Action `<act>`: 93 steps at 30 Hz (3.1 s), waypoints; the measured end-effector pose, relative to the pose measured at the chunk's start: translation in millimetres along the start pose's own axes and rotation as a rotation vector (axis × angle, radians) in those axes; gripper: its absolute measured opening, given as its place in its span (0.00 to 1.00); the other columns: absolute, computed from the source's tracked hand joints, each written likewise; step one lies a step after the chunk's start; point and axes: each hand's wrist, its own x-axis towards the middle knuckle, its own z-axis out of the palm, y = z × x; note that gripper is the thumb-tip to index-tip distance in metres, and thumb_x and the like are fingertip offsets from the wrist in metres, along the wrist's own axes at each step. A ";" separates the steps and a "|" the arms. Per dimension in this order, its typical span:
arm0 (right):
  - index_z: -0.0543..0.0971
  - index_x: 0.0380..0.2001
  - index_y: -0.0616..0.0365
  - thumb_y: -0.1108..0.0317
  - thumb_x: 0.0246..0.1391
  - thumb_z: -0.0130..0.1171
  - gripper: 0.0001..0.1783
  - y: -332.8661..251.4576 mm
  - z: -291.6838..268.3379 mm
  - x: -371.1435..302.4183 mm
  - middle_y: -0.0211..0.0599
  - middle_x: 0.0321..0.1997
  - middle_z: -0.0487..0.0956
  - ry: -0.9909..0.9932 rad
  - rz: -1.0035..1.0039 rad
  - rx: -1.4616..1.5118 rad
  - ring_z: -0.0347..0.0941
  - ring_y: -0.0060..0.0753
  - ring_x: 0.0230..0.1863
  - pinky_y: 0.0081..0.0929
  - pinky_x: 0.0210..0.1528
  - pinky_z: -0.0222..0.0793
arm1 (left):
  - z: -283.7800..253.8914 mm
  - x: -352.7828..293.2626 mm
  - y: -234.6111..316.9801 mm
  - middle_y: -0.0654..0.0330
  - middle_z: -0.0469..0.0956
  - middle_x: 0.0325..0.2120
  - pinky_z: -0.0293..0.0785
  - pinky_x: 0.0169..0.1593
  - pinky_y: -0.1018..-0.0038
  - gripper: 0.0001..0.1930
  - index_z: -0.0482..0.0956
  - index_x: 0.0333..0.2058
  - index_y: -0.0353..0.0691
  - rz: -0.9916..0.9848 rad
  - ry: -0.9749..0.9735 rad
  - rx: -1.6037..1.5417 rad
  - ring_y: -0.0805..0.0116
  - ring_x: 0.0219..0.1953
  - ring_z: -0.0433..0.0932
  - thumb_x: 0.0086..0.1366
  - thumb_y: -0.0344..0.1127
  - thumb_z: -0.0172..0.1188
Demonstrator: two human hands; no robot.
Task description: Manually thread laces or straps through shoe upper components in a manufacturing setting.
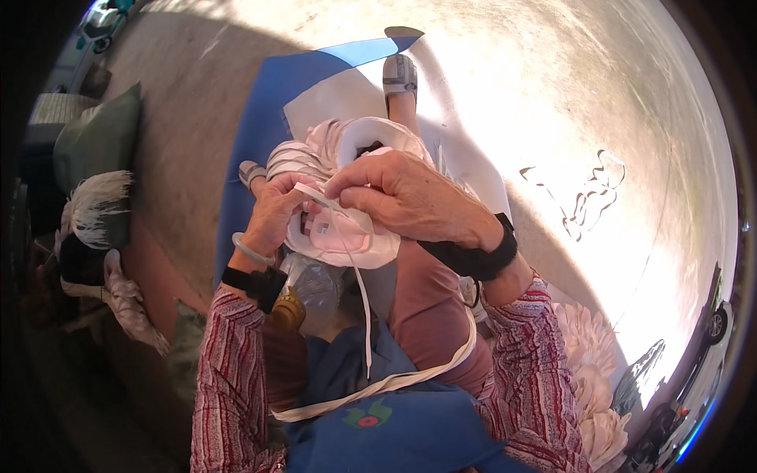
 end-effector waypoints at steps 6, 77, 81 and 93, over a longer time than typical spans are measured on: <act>0.79 0.42 0.66 0.73 0.55 0.45 0.16 88.8 29.9 85.4 0.40 0.30 0.79 0.444 -0.331 -0.148 0.73 0.24 0.26 0.23 0.30 0.70 | 7.4 2.4 3.0 0.59 0.77 0.24 0.74 0.27 0.80 0.07 0.75 0.35 0.33 0.027 -0.073 0.053 0.73 0.24 0.78 0.63 0.31 0.60; 0.74 0.32 0.64 0.76 0.52 0.49 0.06 114.4 11.1 97.7 0.46 0.31 0.77 0.277 -0.080 -0.595 0.75 0.40 0.33 0.31 0.35 0.72 | 10.8 -1.8 -23.5 0.54 0.77 0.23 0.71 0.34 0.69 0.05 0.78 0.29 0.36 0.322 -0.178 0.760 0.62 0.28 0.76 0.57 0.31 0.58; 0.76 0.34 0.66 0.73 0.53 0.44 0.12 92.4 3.1 91.2 0.30 0.28 0.75 0.120 0.062 -0.052 0.69 0.19 0.31 0.22 0.36 0.68 | 11.4 -5.4 -20.6 0.62 0.74 0.22 0.68 0.31 0.74 0.07 0.78 0.28 0.36 0.246 -0.126 0.723 0.72 0.26 0.72 0.60 0.34 0.60; 0.77 0.28 0.60 0.78 0.48 0.54 0.04 141.3 7.4 98.5 0.47 0.38 0.75 0.391 -0.164 -0.893 0.73 0.50 0.38 0.35 0.40 0.69 | 30.2 -3.2 -29.2 0.54 0.78 0.24 0.72 0.36 0.71 0.06 0.81 0.30 0.37 0.325 -0.140 0.895 0.62 0.29 0.77 0.51 0.29 0.61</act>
